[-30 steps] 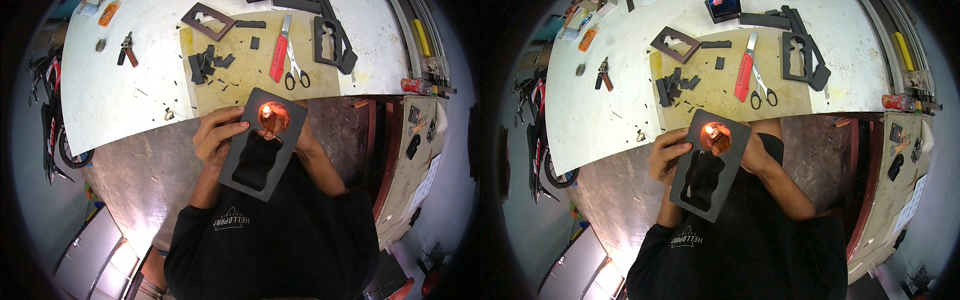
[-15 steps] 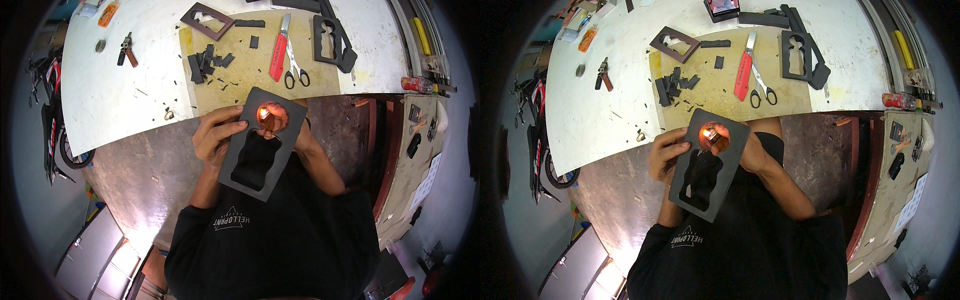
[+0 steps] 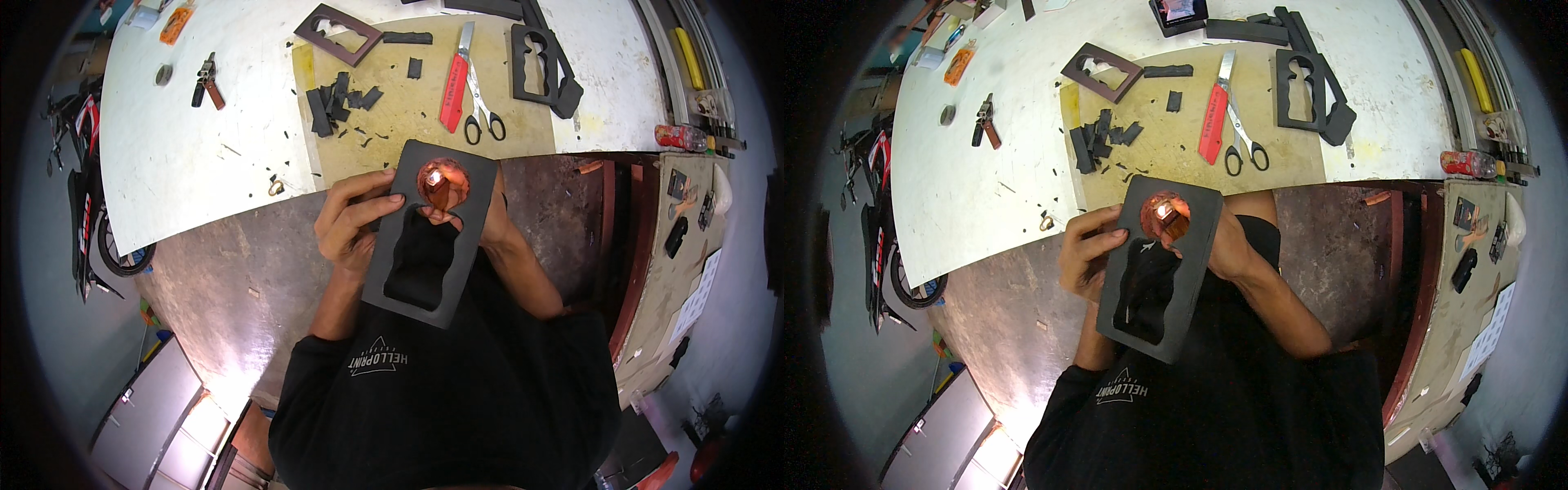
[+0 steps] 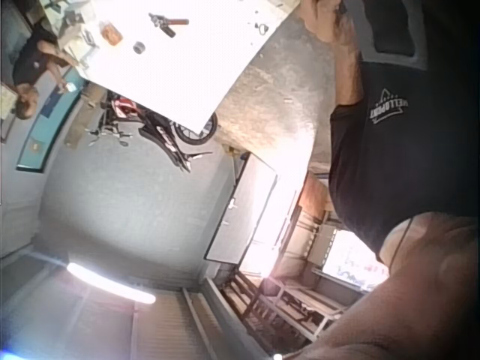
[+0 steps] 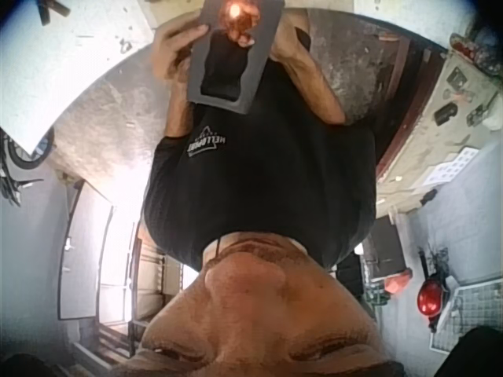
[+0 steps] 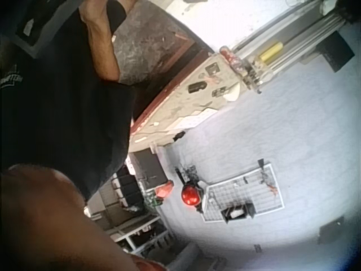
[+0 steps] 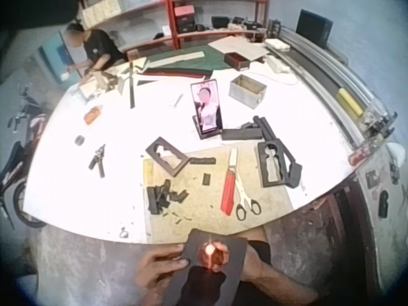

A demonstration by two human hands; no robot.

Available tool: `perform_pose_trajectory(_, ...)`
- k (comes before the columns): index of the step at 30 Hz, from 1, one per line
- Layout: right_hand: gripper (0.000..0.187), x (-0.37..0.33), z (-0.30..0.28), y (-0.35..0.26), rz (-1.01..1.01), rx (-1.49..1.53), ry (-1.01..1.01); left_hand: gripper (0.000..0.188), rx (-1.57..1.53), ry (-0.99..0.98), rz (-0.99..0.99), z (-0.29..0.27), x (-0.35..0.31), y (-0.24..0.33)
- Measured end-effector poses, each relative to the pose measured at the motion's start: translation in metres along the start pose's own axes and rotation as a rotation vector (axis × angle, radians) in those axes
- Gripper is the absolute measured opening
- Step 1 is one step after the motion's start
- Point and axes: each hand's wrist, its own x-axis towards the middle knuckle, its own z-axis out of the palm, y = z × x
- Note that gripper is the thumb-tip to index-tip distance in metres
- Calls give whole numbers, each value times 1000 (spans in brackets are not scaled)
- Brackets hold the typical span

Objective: The person cuts a black foam frame using a red utility knife, then uses scissors to trim the edges. They use a lighter to heat and smooth the cut edges of the foam. Another person is visible working at a separate table in the background.

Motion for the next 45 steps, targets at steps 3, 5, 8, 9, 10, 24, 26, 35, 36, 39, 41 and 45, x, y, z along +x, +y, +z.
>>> perform_pose_trajectory(3,36,2,10,-7,2,13,55,12,-39,10,-5,2,3,3)
perform_pose_trajectory(5,38,4,13,-9,-3,46,68,15,-26,14,-1,3,3,4)
perform_pose_trajectory(8,39,6,9,-8,-2,98,5,21,3,22,1,4,5,6)
perform_pose_trajectory(9,38,6,8,-6,2,129,3,23,14,23,4,4,5,7)
perform_pose_trajectory(10,38,5,8,-5,6,160,2,24,20,23,7,4,5,7)
perform_pose_trajectory(24,48,6,6,-1,43,217,52,23,21,30,22,5,4,5)
perform_pose_trajectory(26,48,6,6,-1,50,202,51,23,16,31,17,5,5,6)
perform_pose_trajectory(35,42,7,3,3,108,202,67,26,18,69,50,7,5,2)
perform_pose_trajectory(36,42,7,4,1,93,157,72,26,16,74,53,8,5,0)
perform_pose_trajectory(39,45,7,7,1,83,116,103,26,22,65,70,6,7,-1)
perform_pose_trajectory(41,48,6,7,3,77,155,108,27,19,46,77,4,9,-1)
perform_pose_trajectory(45,51,6,5,6,59,208,78,28,32,49,97,4,9,-4)
